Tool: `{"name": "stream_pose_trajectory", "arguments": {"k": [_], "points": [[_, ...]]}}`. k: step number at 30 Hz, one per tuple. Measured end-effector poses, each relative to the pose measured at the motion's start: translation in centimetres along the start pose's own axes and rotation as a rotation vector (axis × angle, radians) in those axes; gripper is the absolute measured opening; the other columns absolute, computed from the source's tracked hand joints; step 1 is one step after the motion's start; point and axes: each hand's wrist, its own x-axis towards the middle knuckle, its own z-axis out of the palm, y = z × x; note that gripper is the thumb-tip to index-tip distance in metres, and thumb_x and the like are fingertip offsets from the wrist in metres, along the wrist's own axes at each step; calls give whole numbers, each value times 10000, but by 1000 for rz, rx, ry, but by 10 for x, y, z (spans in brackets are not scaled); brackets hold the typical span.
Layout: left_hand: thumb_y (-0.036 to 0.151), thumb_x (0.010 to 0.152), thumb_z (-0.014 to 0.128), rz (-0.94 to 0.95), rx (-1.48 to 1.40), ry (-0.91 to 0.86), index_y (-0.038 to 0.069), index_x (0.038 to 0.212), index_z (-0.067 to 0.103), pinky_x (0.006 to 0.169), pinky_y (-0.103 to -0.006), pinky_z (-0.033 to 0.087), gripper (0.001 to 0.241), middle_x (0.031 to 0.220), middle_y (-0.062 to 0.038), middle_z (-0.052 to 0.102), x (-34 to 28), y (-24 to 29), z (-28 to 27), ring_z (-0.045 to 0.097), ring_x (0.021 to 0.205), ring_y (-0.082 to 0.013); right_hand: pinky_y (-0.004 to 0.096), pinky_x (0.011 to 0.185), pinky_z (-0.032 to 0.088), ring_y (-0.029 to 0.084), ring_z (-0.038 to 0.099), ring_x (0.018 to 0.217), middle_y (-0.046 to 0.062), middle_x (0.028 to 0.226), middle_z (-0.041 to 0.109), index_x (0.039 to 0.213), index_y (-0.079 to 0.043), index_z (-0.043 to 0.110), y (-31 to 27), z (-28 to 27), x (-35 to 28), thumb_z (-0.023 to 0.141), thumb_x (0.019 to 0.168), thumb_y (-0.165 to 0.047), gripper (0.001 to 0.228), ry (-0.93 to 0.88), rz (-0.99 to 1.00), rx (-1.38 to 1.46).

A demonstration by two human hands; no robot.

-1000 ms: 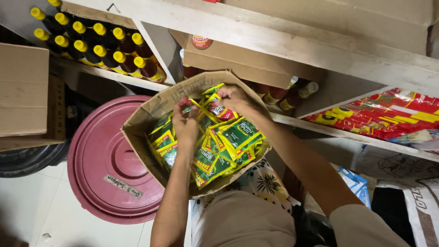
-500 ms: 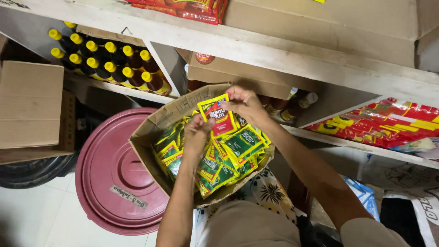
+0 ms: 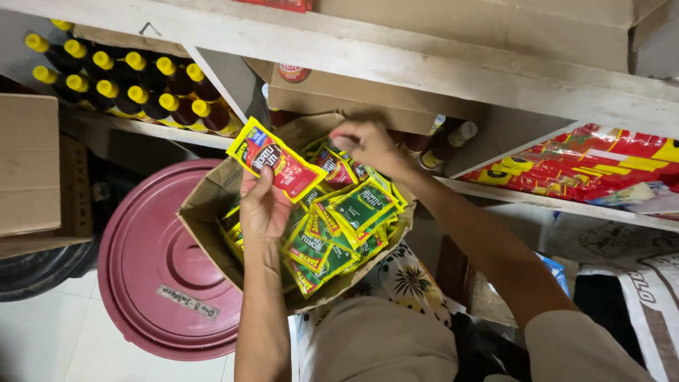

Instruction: Stocking spice and seasoning packets from a cardboard box onto store shelves.

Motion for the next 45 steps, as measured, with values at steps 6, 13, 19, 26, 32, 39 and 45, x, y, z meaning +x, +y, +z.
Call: {"name": "stream_pose_trajectory", "arguments": {"k": [6,13,19,26,32,39,45], "points": [[-17,1008,604,11,-1,30,68,1412,565,1101,-456,528,415,1314,-95,676,1,1,-6,661,1213,-246,458,878,578,331,689,975,144,944,735,1063,-74,736,12,14,-8,657,704,8,377,-305,-254,-998],[0,1025,597,59,-43,51,49,1366,608,1112,-461,530,344,1319,-87,684,3,2,-17,657,1224,-240,415,997,545,309,695,1046,173,1079,740,1142,-95,754,6,17,9,623,846,49,354,-665,4,-1228],[7,1017,605,81,-41,72,53,1373,595,1104,-468,530,358,1323,-86,679,2,3,-14,656,1228,-250,450,811,540,302,663,948,114,888,713,1018,-84,720,-5,5,18,746,659,-17,366,-642,-195,-798],[-65,996,630,208,-26,-28,55,1468,522,1189,-475,485,498,1406,-104,635,-7,18,-9,617,1312,-252,478,980,352,214,627,848,76,764,665,1088,-109,627,-64,5,22,785,840,-88,295,-564,-74,-640],[-97,959,637,266,-117,-69,89,1519,469,1220,-527,459,613,1447,-104,601,-11,29,-5,585,1354,-256,291,776,512,128,592,897,26,966,637,1107,-75,541,-45,30,34,698,1048,-110,171,-308,-110,-128],[-74,976,642,204,-159,-86,104,1517,466,1198,-522,467,597,1431,-97,602,-8,21,-5,588,1345,-263,347,800,562,188,656,946,53,1042,690,1141,-57,622,11,111,22,750,808,8,363,84,395,534],[-65,1032,607,212,71,-9,28,1471,496,1093,-473,552,462,1373,-146,640,-2,9,7,649,1238,-266,392,1002,488,246,619,1173,156,1270,674,1308,-6,632,51,81,17,718,939,-188,420,49,283,-150]]}}
